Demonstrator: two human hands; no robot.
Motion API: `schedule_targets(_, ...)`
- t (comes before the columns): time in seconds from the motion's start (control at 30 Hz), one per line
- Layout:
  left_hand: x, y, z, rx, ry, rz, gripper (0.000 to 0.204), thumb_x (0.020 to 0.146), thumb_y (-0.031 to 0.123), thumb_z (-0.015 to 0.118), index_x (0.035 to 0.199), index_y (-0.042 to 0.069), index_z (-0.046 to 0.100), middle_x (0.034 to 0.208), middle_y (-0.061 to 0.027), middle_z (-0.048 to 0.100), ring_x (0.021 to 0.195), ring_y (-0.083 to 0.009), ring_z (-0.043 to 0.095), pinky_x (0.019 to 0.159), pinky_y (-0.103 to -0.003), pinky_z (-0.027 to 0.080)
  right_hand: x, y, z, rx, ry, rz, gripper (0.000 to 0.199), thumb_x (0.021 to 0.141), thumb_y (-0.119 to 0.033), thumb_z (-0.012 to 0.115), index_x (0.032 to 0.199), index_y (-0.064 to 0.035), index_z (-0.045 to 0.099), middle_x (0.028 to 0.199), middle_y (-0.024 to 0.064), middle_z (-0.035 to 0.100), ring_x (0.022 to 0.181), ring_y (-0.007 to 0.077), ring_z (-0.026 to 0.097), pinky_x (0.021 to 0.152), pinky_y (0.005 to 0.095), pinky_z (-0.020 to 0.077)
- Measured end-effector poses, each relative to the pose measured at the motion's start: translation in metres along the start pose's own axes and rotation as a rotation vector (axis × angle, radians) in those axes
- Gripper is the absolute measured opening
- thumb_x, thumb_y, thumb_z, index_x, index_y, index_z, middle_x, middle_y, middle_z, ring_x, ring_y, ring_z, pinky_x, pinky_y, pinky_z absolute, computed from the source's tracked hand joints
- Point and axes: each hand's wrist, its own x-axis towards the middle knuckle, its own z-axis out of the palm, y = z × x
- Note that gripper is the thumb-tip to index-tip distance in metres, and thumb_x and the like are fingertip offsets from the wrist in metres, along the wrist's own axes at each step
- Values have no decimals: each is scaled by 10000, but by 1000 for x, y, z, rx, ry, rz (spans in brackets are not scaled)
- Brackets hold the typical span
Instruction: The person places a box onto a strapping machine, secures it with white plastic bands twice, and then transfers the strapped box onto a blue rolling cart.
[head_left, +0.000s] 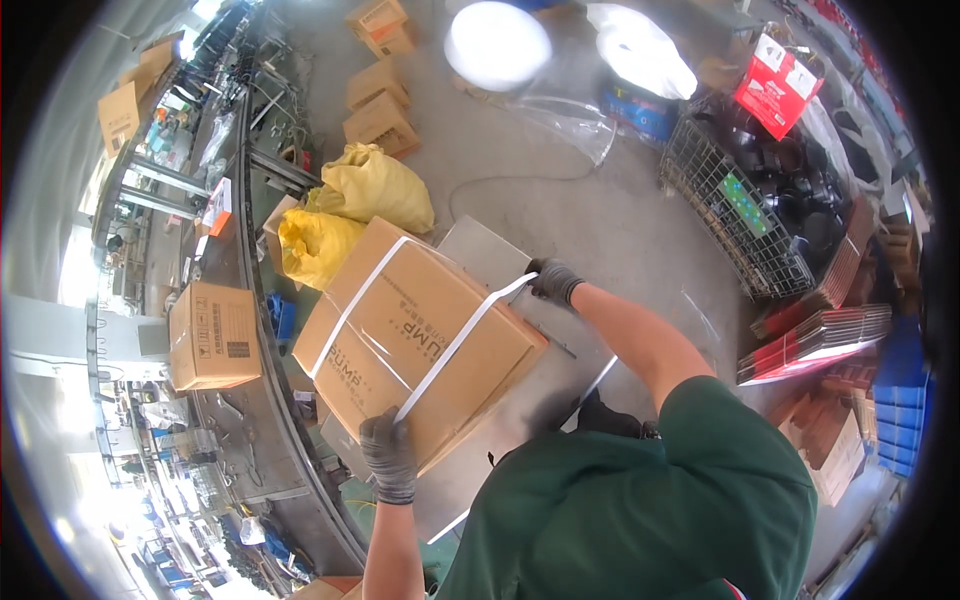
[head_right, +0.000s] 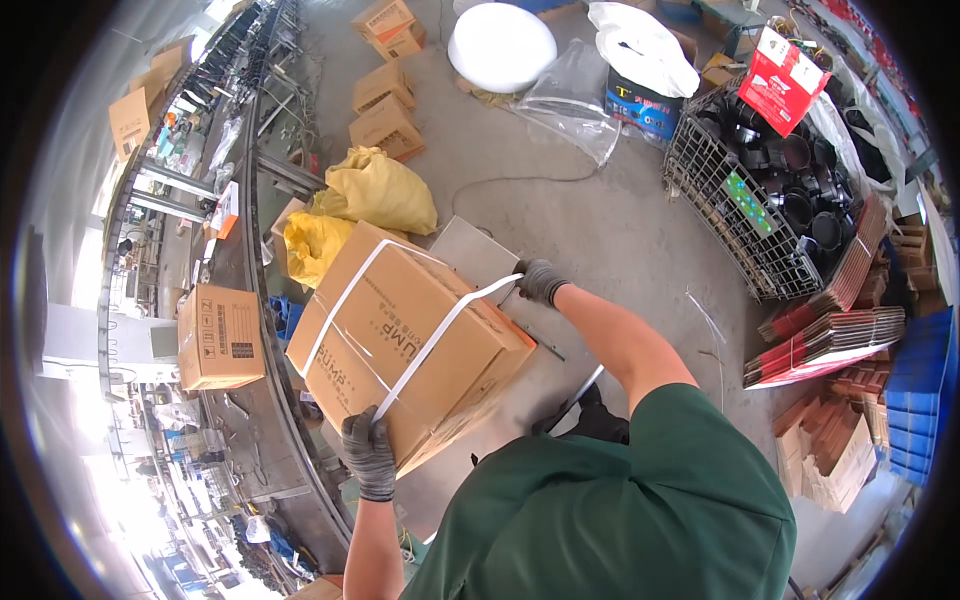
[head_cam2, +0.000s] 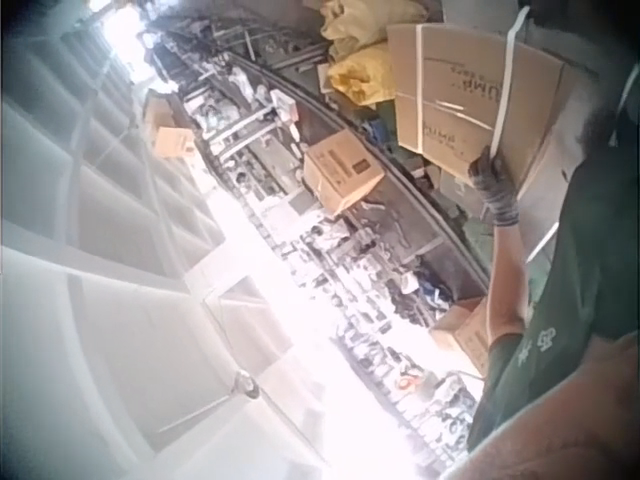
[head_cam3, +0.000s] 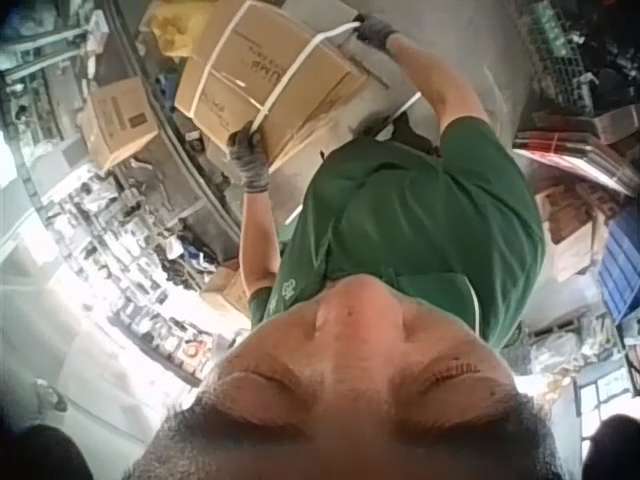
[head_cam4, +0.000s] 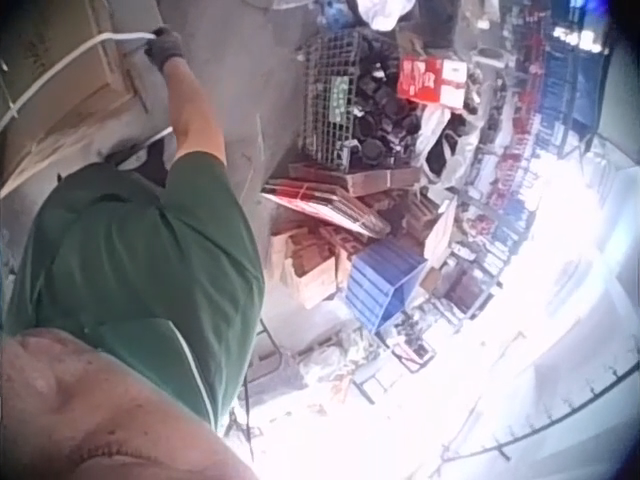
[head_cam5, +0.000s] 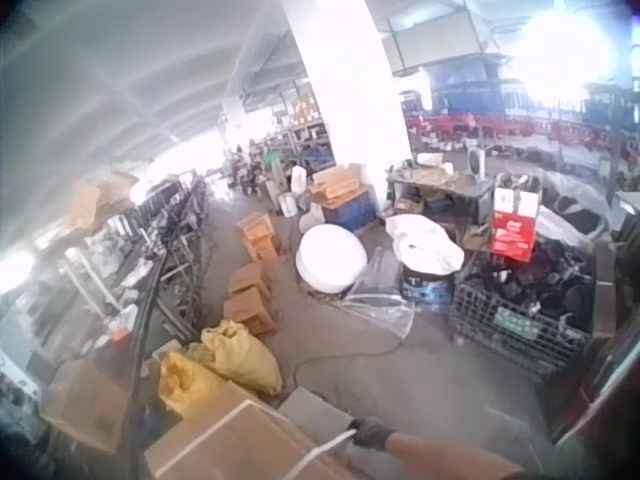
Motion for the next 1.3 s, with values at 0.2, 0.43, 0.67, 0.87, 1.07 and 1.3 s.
schedule_targets(0.2,10,-6,-4,-259,-31,-120,226,893,183,674,1040,11,664,885,-113,590,778,-226,579,703,-349,468,-23,-22,21,-489,108,-530,232,866,-217,599,979,-31,679,894,218,675,877,420,631,810,458,514)
schedule_targets(0.43,-9,-59,-58,-443,-318,-307,218,915,211,664,799,28,638,668,-11,570,616,-103,490,577,-283,412,-28,-62,-33,263,380,-496,274,958,-224,558,843,14,629,732,148,594,702,241,602,664,372,463)
schedule_targets(0.67,-145,-197,-37,-1056,-270,-859,169,929,164,644,862,8,645,790,-95,691,723,-194,643,662,-306,509,-102,-121,23,1216,36,-334,60,985,-115,538,1022,-78,566,939,39,584,894,150,592,803,294,506)
schedule_targets(0.87,-149,-149,-21,-1027,11,-797,207,908,207,648,798,37,605,753,-90,653,689,-174,619,728,-359,535,-128,-98,54,270,431,-754,171,982,-140,573,1024,25,587,929,82,529,827,148,527,749,263,444)
schedule_targets(1.07,-80,-101,-20,-1456,550,-757,230,877,207,694,732,112,543,630,17,505,597,-136,536,775,-435,543,-134,-123,54,742,286,-636,40,962,-32,578,948,-12,546,889,52,528,800,108,532,720,227,463)
schedule_targets(1.3,-43,-70,-51,-1449,499,-622,239,895,249,699,779,114,538,701,7,529,684,-123,542,762,-380,512,-139,-128,52,1297,162,-321,123,926,8,611,885,-47,509,778,26,535,690,100,560,607,204,476)
